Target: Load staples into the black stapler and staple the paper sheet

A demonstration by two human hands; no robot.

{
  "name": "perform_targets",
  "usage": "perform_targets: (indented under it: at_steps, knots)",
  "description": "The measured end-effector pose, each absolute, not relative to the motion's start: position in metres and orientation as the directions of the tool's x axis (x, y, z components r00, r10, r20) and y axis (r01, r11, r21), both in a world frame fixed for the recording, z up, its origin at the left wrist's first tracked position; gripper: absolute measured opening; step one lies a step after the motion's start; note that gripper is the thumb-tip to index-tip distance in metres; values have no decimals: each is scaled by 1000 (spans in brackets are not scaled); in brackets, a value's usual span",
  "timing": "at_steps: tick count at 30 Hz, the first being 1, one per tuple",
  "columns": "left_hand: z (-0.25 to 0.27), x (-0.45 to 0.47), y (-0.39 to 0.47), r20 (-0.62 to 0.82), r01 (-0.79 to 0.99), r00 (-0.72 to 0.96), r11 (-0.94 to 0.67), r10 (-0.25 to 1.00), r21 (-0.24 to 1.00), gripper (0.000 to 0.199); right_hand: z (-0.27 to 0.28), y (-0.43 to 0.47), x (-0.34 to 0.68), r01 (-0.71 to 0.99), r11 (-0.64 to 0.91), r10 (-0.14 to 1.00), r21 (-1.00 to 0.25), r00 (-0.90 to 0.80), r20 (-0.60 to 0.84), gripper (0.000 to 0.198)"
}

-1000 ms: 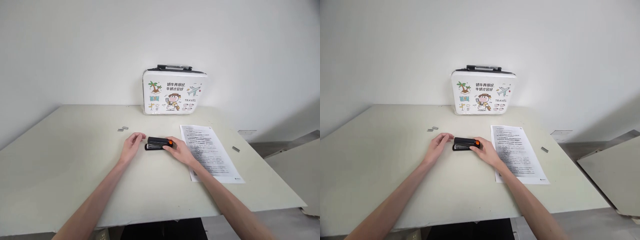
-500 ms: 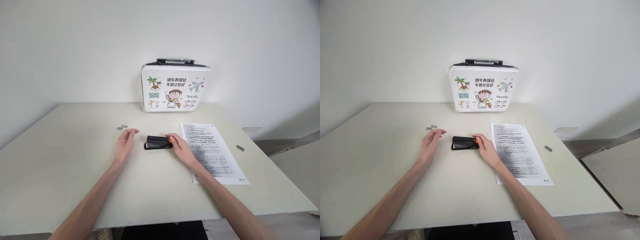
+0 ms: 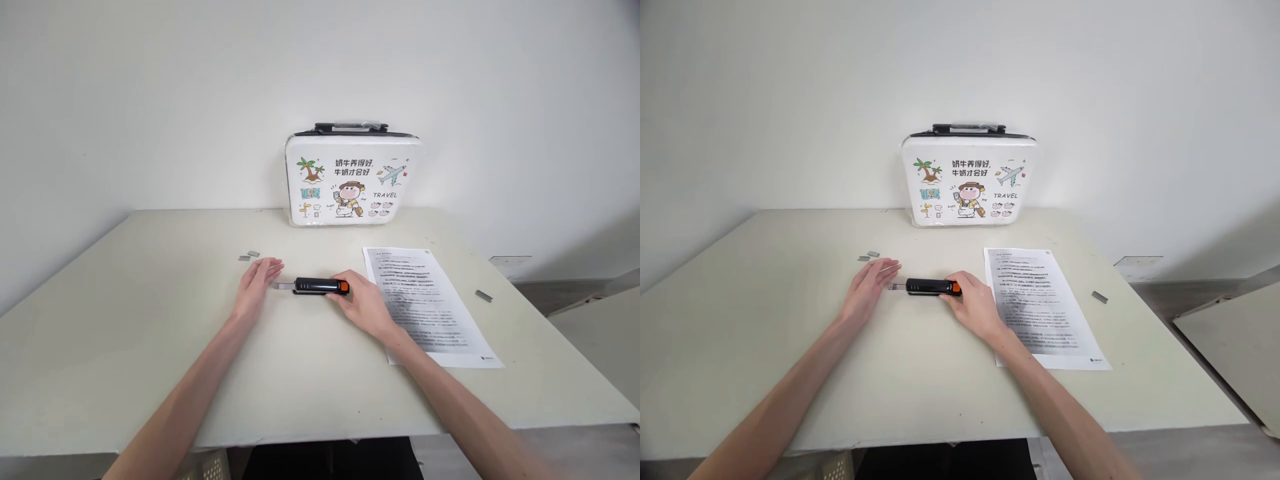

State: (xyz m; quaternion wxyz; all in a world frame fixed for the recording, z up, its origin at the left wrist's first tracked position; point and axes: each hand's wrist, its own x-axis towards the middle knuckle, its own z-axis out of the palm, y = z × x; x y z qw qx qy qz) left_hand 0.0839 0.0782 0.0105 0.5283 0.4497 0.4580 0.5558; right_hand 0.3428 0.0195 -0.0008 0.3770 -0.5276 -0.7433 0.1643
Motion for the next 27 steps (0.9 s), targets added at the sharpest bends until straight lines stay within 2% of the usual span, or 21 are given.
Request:
perform_targets:
  at_steps: [3, 7, 10, 16, 22, 25, 27]
  knots:
    - [13, 87, 74, -110, -353, 19, 109, 994, 929, 35, 1, 13, 340, 650, 505, 821, -568, -158, 549, 20]
    - [12, 92, 68, -310, -483, 163, 349, 937, 803, 39, 2, 8, 335, 625, 675, 617, -391, -188, 764, 33]
    - [11, 94, 64, -328, -506, 280, 429, 902, 749, 40, 2, 6, 330, 627, 729, 515, -274, -240, 823, 36]
    - [9, 97, 62, -320, -515, 300, 435, 899, 739, 37, 5, 1, 325, 638, 735, 486, -230, -259, 835, 29]
    - [7, 97, 64, -311, -460, 298, 421, 902, 782, 34, 3, -1, 325, 654, 711, 542, -257, -278, 793, 27]
    - [8, 97, 64, -316, -458, 255, 402, 914, 793, 27, 2, 0, 327, 643, 707, 537, -294, -218, 815, 33]
    - [9, 99, 62, -272, -463, 171, 320, 947, 827, 20, 2, 2, 329, 631, 698, 533, -338, -144, 834, 36]
